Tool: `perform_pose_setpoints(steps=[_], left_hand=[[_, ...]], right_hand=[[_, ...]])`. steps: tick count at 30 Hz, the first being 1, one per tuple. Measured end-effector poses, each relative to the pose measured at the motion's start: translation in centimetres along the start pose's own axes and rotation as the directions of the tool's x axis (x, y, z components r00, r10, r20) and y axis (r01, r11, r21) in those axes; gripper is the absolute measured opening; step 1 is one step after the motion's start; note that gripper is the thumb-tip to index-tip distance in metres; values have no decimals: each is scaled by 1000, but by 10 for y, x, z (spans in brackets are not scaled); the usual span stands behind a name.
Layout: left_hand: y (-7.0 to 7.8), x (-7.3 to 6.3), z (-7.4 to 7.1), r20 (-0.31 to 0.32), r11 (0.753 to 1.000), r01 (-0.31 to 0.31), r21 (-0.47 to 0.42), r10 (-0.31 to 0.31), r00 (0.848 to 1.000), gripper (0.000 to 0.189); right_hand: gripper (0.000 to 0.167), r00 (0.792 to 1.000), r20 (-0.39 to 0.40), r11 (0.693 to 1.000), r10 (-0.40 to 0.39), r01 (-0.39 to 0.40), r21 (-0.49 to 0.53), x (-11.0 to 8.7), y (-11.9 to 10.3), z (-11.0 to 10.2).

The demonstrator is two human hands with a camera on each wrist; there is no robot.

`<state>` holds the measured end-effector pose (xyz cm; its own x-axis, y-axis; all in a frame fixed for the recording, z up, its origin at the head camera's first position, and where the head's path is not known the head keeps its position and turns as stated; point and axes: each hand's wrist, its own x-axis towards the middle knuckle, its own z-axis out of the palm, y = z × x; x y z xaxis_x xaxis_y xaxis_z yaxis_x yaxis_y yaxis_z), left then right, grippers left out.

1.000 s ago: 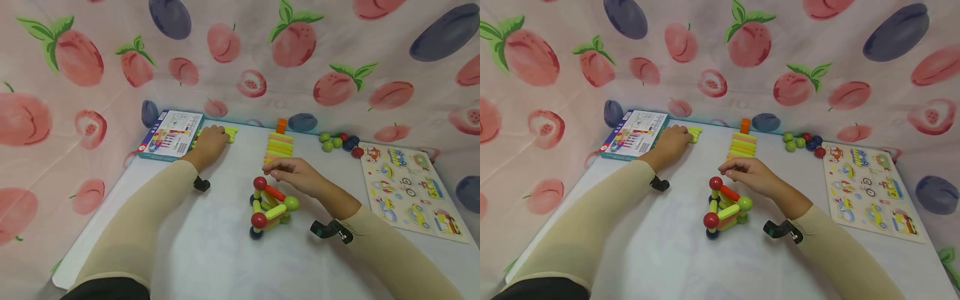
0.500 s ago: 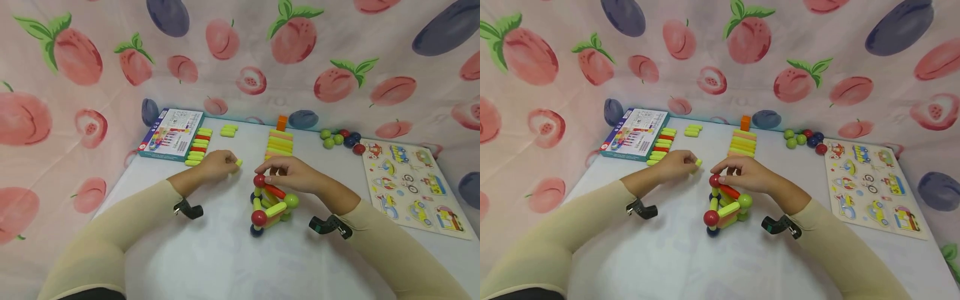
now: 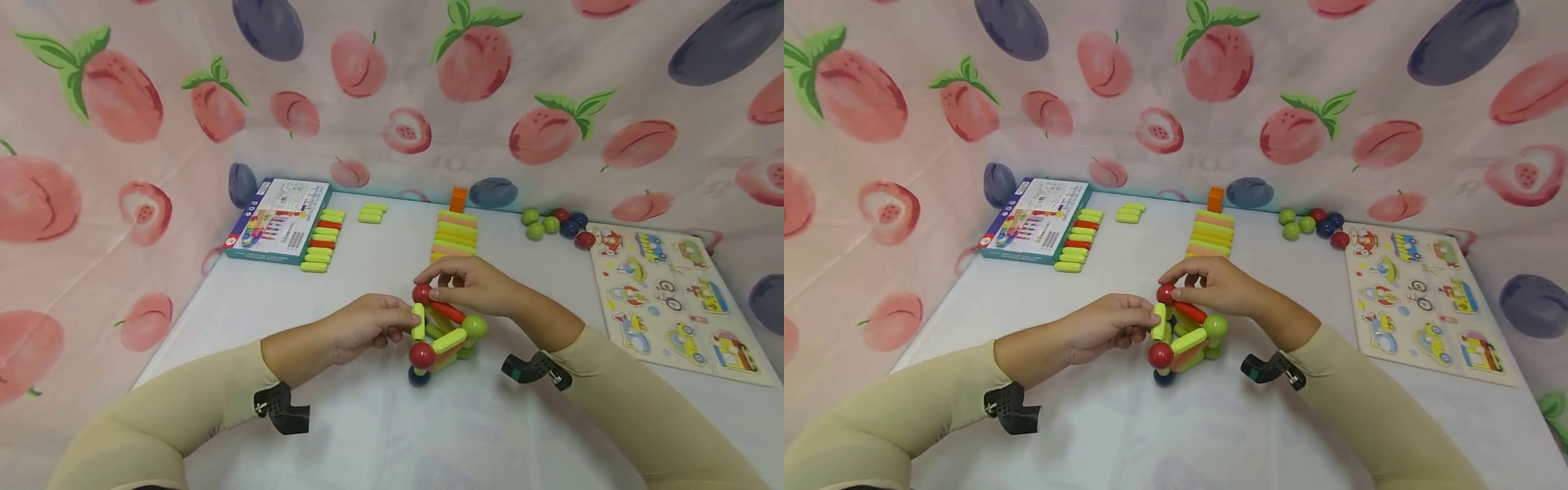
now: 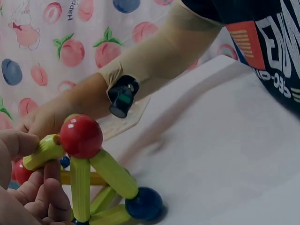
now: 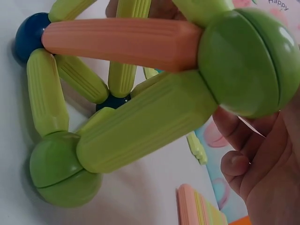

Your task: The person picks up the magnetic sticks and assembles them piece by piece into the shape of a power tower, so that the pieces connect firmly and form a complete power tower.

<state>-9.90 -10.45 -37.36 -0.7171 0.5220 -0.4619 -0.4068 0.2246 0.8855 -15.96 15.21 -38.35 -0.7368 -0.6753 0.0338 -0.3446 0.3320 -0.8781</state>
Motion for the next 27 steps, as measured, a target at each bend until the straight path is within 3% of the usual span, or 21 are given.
perform_pose_setpoints(steps=[8, 16, 19, 22, 25, 27], left_hand=[[-6, 2, 0, 15, 999, 0, 43, -1, 1000, 20], [-9, 3, 1, 18, 999, -3, 53, 2, 1000, 20], [-12, 3, -1, 14, 998, -1, 59, 0, 1000, 24], [-15, 5, -7, -16, 991, -34, 127, 37, 999, 27], [-24, 9, -16, -65, 944, -106, 312, 132, 989, 24], [-32, 14, -22, -71, 874, -155, 460, 210, 975, 27]], right_hand=[[26, 1000, 19, 1000, 6, -6, -14, 1, -1, 2], [30, 995, 87, 999, -38, 36, 20, -4, -2, 2], [31, 999, 54, 998, -2, -1, 69, -11, 1, 0], [31, 995, -30, 988, 90, -86, 127, -23, 11, 0], [31, 970, -115, 975, 215, -205, 89, -46, 26, 7], [29, 962, -130, 970, 241, -244, -10, -65, 35, 16]])
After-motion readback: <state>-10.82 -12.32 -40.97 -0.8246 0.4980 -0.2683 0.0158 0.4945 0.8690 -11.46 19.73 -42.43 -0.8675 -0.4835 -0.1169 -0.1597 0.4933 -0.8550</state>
